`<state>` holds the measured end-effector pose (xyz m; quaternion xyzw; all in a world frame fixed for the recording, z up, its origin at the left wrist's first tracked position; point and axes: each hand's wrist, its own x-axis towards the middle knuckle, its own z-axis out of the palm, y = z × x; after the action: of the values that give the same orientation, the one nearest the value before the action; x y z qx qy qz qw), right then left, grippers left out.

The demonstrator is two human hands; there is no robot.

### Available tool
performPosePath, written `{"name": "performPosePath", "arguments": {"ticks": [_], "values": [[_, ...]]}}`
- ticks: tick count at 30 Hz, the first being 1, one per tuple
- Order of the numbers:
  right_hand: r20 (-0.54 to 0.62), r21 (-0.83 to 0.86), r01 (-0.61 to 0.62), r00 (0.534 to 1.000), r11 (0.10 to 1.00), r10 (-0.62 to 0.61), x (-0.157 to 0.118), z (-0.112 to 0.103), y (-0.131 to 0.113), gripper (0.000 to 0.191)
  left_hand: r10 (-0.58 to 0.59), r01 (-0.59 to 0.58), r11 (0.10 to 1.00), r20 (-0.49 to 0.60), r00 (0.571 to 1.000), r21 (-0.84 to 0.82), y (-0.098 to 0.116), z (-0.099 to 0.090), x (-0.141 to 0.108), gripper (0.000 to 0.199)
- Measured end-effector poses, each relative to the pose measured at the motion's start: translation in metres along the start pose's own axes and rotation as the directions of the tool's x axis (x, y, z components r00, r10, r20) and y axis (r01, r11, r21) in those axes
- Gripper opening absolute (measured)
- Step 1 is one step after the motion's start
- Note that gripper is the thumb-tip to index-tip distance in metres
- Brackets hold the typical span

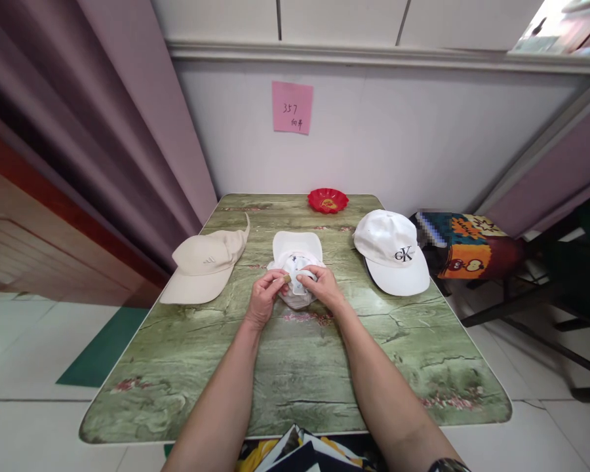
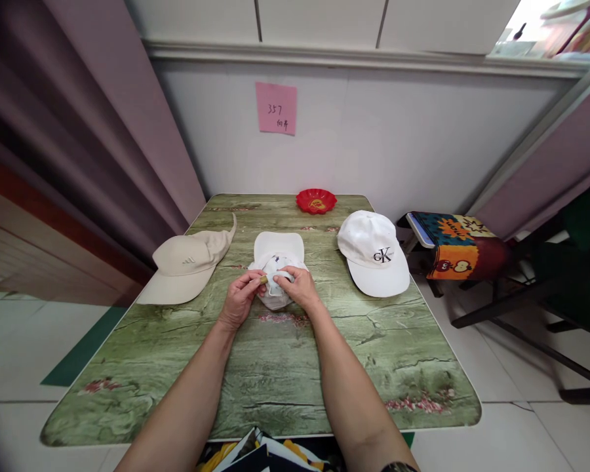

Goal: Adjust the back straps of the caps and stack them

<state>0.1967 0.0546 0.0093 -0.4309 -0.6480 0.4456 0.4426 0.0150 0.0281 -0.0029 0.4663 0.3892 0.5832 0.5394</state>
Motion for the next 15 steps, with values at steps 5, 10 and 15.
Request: {"name": "performPosePath", "arguments": {"ticks": [5, 10, 15], "values": [[0.044, 0.14, -0.046, 0.998, 0.989, 0.041, -0.0023, -0.0036, 0.0013, 0.033, 0.013, -0.013, 0.999, 0.018, 1.0, 0.044, -0.0038, -0.0016, 0.0015, 0.018], [0.031, 0.203, -0.074, 0.997, 0.976, 0.069, -0.002, -0.0033, 0.0048, 0.032, 0.004, -0.006, 0.997, 0.033, 0.999, 0.072, -0.0034, -0.0007, 0.002, 0.02], [0.027, 0.213, -0.098, 0.995, 0.972, 0.095, -0.0015, -0.0033, 0.0046, 0.028, -0.029, 0.027, 0.997, 0.03, 0.999, 0.068, -0.003, 0.0002, 0.0023, 0.022]]}}
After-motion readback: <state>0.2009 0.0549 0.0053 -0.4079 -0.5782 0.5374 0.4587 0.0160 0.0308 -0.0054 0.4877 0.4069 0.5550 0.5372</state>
